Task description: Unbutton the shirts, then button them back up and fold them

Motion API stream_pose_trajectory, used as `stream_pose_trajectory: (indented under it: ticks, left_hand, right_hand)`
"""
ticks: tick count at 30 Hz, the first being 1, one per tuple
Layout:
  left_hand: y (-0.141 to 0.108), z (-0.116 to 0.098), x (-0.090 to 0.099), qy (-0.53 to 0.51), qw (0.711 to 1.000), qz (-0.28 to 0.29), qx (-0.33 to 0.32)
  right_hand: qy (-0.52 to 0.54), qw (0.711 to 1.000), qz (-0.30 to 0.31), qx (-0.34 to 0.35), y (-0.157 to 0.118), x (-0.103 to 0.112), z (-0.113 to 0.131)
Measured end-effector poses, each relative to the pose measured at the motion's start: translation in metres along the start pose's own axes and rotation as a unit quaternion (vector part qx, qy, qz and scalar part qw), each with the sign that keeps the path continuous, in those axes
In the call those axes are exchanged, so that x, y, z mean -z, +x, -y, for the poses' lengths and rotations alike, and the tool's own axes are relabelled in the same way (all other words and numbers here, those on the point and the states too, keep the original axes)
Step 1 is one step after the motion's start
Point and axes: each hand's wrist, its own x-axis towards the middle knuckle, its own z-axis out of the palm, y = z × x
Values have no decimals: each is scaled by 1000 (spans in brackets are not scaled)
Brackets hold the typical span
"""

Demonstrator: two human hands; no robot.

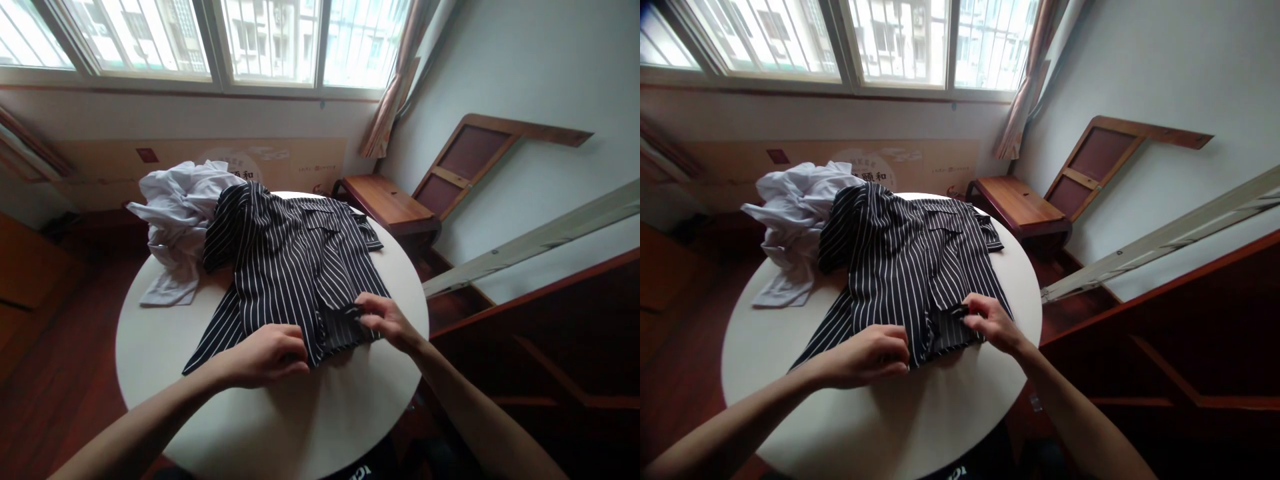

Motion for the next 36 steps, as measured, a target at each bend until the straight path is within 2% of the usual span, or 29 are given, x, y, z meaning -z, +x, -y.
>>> stream_pose_trajectory:
  ticks: [1, 2, 3, 4, 5, 7, 9, 10, 12, 15, 21, 24, 26, 28, 31, 33, 36]
  left_hand:
    - [4, 0, -2, 42, 999, 13, -2]
    - [9, 2, -3, 79, 997, 3, 7]
    - [14, 5, -4, 113, 993, -26, 24]
    - [19, 9, -4, 145, 987, -62, 42]
    - [25, 13, -4, 177, 978, -95, 55]
    - [37, 24, -8, 246, 957, -140, 64]
    - [49, 36, -14, 306, 937, -153, 74]
    - [54, 43, -18, 327, 929, -150, 81]
    - [65, 58, -24, 353, 921, -138, 94]
    - [75, 78, -22, 370, 915, -126, 100]
    - [83, 100, 17, 384, 908, -105, 131]
    - [77, 98, 32, 377, 911, -121, 119]
    - [66, 88, 33, 365, 916, -148, 83]
    - [50, 73, 25, 350, 925, -148, 16]
    - [26, 55, 3, 335, 935, -88, -72]
    - [16, 49, -11, 327, 939, -58, -87]
    - [15, 47, -20, 294, 951, -51, -78]
  right_hand:
    - [-51, 996, 67, 23, 0, -1, 4]
    - [-98, 986, 132, 41, 0, -2, 8]
    - [-137, 973, 179, 52, 2, -4, 11]
    - [-168, 965, 196, 54, 4, -6, 13]
    - [-197, 963, 178, 49, 7, -9, 14]
    - [-265, 961, 68, 29, 18, -18, 10]
    - [-342, 939, -41, 12, 32, -27, 0]
    - [-375, 925, -66, 5, 40, -31, -8]
    - [-413, 908, -67, -2, 55, -38, -23]
    - [-403, 914, -50, -7, 76, -39, -40]
    - [-307, 950, -52, -22, 110, -31, -51]
    - [-255, 965, -63, 7, 114, -29, -51]
    - [-229, 969, -78, 46, 106, -27, -49]
    - [-231, 965, -73, 103, 90, -24, -44]
    - [-277, 946, -22, 168, 57, -25, -35]
    - [-312, 936, -5, 161, 42, -30, -29]
    - [-344, 933, -29, 101, 37, -42, -21]
